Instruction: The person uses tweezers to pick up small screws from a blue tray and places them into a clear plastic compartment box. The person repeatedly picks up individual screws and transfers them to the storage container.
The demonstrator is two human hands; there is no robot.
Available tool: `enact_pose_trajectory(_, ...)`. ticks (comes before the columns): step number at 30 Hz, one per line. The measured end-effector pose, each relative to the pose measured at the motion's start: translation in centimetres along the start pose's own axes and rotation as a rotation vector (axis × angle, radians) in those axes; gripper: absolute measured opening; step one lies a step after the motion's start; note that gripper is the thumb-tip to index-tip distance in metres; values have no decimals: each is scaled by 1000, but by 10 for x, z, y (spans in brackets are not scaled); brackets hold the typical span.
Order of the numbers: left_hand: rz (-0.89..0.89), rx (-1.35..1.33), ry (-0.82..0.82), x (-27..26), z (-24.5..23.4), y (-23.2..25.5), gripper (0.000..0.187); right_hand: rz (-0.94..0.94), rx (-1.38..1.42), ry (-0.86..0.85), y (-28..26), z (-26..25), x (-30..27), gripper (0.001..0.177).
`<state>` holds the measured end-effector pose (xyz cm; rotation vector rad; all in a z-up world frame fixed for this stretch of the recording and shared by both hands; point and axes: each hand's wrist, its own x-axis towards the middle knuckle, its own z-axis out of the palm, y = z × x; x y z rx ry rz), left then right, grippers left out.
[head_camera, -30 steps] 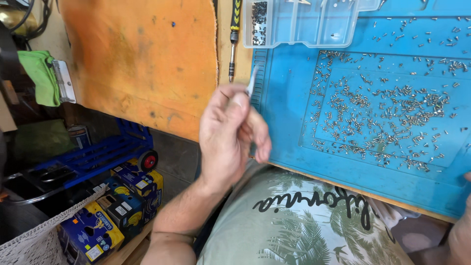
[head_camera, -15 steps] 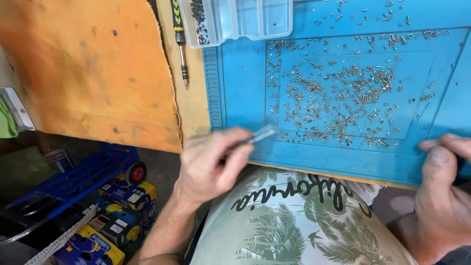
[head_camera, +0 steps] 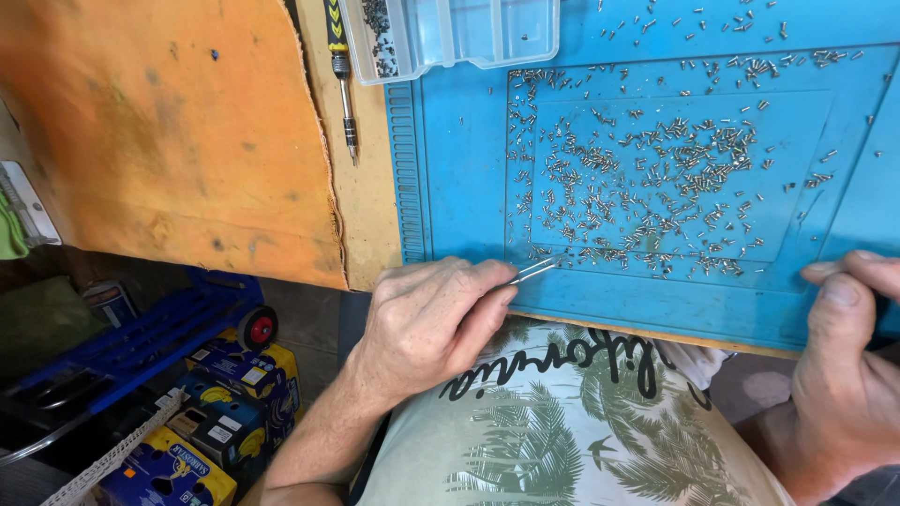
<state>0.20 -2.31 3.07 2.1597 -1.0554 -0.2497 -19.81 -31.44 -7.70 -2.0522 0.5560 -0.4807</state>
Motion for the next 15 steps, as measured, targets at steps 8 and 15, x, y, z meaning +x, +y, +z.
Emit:
enact_pose_trajectory(8,-12,119,20,1,3,7,8,-16,8,10,-2,0,2,13)
enact_pose_trajectory(15,-102,29,116,-7,13,11,9,-20,26,16,1,1,1,11)
